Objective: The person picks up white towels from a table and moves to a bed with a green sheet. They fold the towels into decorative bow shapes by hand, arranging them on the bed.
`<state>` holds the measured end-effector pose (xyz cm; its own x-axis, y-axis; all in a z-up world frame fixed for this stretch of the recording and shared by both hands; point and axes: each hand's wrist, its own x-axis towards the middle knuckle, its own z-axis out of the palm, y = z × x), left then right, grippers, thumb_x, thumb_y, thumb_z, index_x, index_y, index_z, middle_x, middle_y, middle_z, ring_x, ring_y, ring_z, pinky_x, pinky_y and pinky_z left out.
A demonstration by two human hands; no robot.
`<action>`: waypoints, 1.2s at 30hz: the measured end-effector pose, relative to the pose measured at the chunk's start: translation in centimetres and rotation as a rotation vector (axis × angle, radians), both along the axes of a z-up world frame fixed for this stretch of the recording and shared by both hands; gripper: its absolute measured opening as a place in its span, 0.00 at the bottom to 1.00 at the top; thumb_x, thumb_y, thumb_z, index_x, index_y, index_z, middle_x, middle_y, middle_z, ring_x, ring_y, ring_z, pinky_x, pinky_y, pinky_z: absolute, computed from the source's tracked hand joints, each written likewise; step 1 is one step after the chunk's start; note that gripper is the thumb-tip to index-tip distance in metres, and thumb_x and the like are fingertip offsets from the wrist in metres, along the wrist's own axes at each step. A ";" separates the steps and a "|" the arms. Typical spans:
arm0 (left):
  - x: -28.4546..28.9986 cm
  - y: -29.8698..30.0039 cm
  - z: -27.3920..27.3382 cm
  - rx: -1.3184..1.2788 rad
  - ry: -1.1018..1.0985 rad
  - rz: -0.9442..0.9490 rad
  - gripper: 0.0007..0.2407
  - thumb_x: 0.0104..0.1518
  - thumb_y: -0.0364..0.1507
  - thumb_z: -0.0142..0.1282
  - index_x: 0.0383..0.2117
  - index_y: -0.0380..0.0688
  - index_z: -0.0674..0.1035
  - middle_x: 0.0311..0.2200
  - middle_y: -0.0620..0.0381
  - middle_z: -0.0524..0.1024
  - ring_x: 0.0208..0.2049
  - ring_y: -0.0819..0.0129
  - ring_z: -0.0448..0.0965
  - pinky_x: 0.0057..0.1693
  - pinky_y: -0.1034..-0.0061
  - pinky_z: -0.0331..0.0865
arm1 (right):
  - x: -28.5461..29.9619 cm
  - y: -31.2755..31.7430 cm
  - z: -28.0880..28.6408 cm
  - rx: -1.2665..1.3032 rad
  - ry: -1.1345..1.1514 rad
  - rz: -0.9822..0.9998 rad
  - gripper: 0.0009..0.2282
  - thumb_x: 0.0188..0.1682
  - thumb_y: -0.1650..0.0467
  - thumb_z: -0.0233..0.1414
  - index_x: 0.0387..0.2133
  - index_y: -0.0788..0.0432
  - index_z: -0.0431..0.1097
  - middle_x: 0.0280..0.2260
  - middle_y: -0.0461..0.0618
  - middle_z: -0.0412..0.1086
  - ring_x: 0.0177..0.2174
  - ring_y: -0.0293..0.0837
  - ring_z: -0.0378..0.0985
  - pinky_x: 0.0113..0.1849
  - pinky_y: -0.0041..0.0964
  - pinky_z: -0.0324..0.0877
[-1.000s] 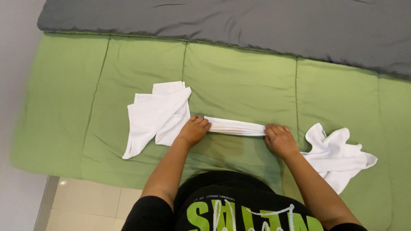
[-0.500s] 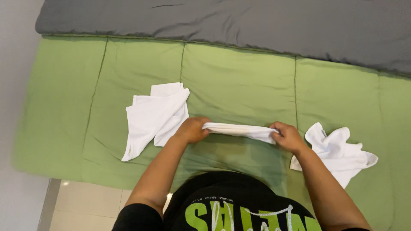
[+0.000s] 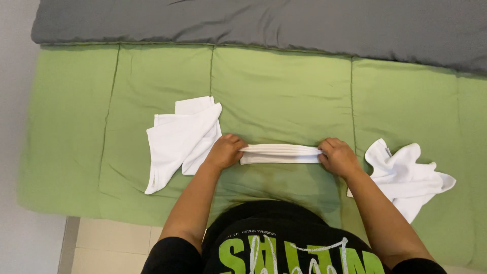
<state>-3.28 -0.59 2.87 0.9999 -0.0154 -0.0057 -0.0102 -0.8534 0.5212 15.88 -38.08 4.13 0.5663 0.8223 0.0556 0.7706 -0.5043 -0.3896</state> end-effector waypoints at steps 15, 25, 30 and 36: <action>2.8 -7.8 11.6 0.514 0.608 -0.271 0.31 0.63 0.48 0.49 0.73 0.68 0.54 0.44 0.44 0.74 0.53 0.51 0.71 0.70 0.36 0.27 | -3.5 1.1 1.5 -0.014 -0.333 0.150 0.15 0.41 0.62 0.60 0.34 0.61 0.73 0.43 0.53 0.72 0.48 0.52 0.72 0.50 0.48 0.65; 3.5 -12.0 -3.7 0.617 -0.275 -0.370 0.19 0.57 0.31 0.48 0.53 0.36 0.77 0.38 0.53 0.77 0.44 0.60 0.76 0.64 0.49 0.60 | -3.4 0.7 0.7 -0.035 -0.389 0.160 0.10 0.43 0.67 0.58 0.35 0.59 0.73 0.44 0.49 0.73 0.49 0.49 0.73 0.52 0.45 0.65; 4.4 -13.0 -3.5 0.584 -0.214 -0.373 0.13 0.60 0.29 0.49 0.47 0.38 0.78 0.35 0.54 0.77 0.41 0.59 0.77 0.57 0.60 0.65 | -2.7 0.5 1.4 -0.076 -0.264 0.177 0.12 0.40 0.65 0.57 0.37 0.57 0.72 0.44 0.50 0.71 0.50 0.52 0.70 0.51 0.49 0.64; 5.5 -12.7 -3.3 0.565 -0.042 -0.370 0.10 0.56 0.29 0.49 0.41 0.43 0.79 0.35 0.54 0.77 0.43 0.59 0.76 0.61 0.59 0.63 | -2.6 -0.1 -1.4 -0.045 -0.275 0.140 0.16 0.38 0.68 0.55 0.41 0.56 0.70 0.48 0.50 0.70 0.51 0.52 0.69 0.51 0.49 0.65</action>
<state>2.21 -13.25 -0.38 0.9290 -0.3625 -0.0747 -0.3643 -0.9312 -0.0113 13.28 -38.16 2.76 0.4164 0.8963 0.1528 0.9071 -0.3982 -0.1362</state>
